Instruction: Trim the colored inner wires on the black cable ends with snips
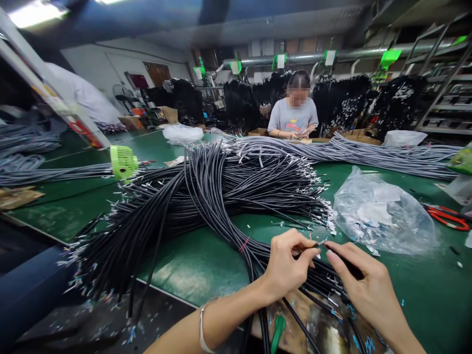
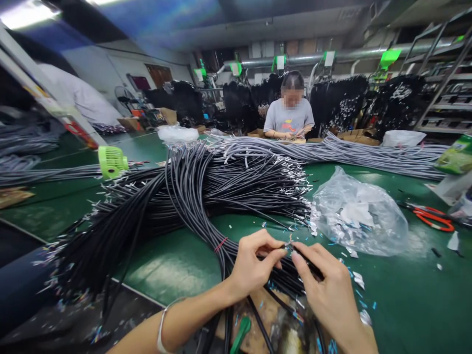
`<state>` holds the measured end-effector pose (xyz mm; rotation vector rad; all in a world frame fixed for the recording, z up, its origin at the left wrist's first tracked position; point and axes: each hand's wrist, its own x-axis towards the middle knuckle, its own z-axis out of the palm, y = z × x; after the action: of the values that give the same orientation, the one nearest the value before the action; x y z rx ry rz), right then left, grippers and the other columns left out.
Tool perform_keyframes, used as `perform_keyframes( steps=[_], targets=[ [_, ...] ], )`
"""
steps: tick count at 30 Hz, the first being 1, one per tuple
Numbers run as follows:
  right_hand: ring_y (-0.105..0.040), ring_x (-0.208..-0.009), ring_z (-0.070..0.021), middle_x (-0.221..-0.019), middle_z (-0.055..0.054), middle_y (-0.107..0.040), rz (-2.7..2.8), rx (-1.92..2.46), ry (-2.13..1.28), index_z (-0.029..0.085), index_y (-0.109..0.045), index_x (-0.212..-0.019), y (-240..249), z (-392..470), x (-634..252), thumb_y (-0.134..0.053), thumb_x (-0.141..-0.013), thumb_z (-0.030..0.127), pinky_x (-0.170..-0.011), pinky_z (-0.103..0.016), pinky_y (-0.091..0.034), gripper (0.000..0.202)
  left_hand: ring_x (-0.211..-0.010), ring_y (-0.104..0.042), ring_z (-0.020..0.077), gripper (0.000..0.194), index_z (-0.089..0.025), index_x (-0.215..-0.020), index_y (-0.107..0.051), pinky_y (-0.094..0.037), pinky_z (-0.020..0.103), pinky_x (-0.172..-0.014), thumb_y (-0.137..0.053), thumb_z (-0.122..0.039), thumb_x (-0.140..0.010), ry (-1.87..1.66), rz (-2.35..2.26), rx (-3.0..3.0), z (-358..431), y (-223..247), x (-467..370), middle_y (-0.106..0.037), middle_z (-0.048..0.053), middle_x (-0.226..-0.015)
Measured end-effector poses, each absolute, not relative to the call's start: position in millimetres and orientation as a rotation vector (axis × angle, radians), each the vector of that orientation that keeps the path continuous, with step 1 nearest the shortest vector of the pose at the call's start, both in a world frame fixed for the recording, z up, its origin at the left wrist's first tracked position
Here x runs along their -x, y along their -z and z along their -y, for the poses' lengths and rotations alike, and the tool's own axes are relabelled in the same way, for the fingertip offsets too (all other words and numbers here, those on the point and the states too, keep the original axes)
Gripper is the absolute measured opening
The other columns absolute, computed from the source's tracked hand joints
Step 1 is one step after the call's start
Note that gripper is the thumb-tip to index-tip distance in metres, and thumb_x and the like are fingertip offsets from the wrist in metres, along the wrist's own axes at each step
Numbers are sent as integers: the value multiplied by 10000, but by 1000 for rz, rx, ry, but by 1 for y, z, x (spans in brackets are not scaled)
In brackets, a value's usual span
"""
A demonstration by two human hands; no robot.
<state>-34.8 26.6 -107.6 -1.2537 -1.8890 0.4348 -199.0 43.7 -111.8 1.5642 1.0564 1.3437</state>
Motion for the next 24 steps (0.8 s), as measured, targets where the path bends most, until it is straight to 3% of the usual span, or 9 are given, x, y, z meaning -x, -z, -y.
perform_keyframes(
  steps=[12,18,24],
  targets=[
    [-605,-751,-155,-861,-32,-621,1927,1240,-267,235,-652,-1060,109,-25,35,-529,-889,301,-665,-266,-459,221,-486,-579,97,149,-124,-718,-666,-500,206,-469,-652,-265,-762,-1357,-1053,-1511,-43,114,198,-551,28,-714],
    [-616,-718,-152,-862,-18,-631,1925,1284,-97,258,-651,-1068,112,-24,35,-542,-883,305,-673,-278,-453,220,-461,-498,75,186,-117,-752,-668,-398,190,-452,-568,-258,-819,-1217,-1073,-1559,-46,109,200,-514,9,-647],
    [-631,-712,-154,-842,-20,-648,2002,1263,-235,254,-676,-1014,102,-28,20,-536,-878,344,-665,-261,-478,215,-476,-396,73,323,-102,-726,-635,-315,195,-460,-488,-350,-872,-1005,-861,-1597,-50,103,211,-444,-10,-570]
  ],
)
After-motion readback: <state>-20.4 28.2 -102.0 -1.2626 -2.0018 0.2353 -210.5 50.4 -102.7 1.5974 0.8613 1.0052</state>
